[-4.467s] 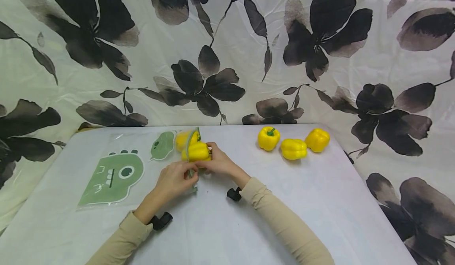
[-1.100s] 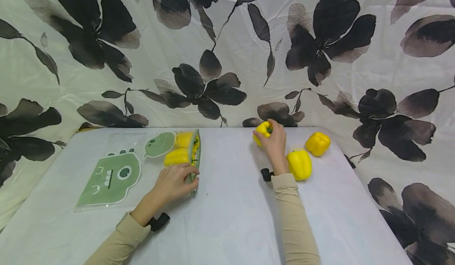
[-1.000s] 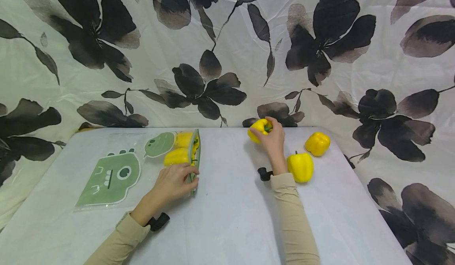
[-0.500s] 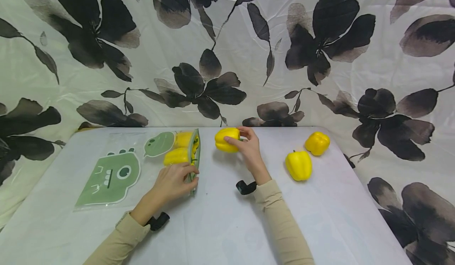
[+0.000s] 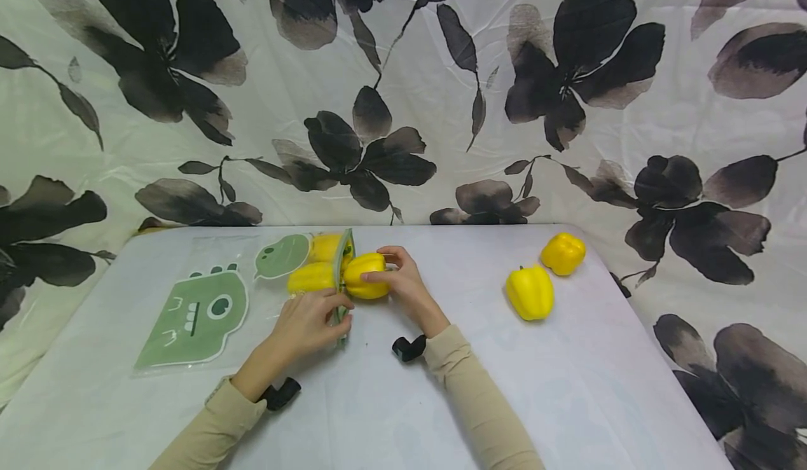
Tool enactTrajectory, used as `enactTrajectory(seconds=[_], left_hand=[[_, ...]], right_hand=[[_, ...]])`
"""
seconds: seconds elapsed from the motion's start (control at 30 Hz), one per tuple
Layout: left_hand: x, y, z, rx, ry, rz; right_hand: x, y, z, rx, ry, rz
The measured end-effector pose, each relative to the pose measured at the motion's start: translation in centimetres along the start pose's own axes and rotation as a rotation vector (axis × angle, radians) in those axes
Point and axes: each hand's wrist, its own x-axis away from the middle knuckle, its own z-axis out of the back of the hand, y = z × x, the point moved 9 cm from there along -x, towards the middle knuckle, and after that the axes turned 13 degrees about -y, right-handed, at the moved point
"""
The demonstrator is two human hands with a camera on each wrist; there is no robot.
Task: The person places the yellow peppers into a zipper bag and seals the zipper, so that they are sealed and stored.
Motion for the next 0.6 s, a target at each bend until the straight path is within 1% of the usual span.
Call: enactTrajectory(seconds=[0.1, 0.17, 0.4, 0.5, 0.6], left_hand=[[0.0, 0.1, 0.0, -0.007, 0.006, -0.010], [0.1, 0.2, 0.0, -0.015, 0.011, -0.016], [0.2, 0.2, 0.0, -0.022, 0.019, -0.025], [0.2, 0.2, 0.0, -0.021, 0.015, -0.024], [0.1, 0.1, 0.0, -0.018, 0.010, -0.022]], right_hand=[[0.0, 0.4, -0.7, 0.000, -0.037, 0.007], [-0.1, 0.5, -1.3, 0.019, -0.073, 0.012], [0.1, 0.7, -3.3, 0.154, -0.227, -0.009], [0.3, 0.6, -3.5, 0.209, -0.268, -0.034], [0.5, 0.4, -2.8, 0.243, -0.278, -0.067]])
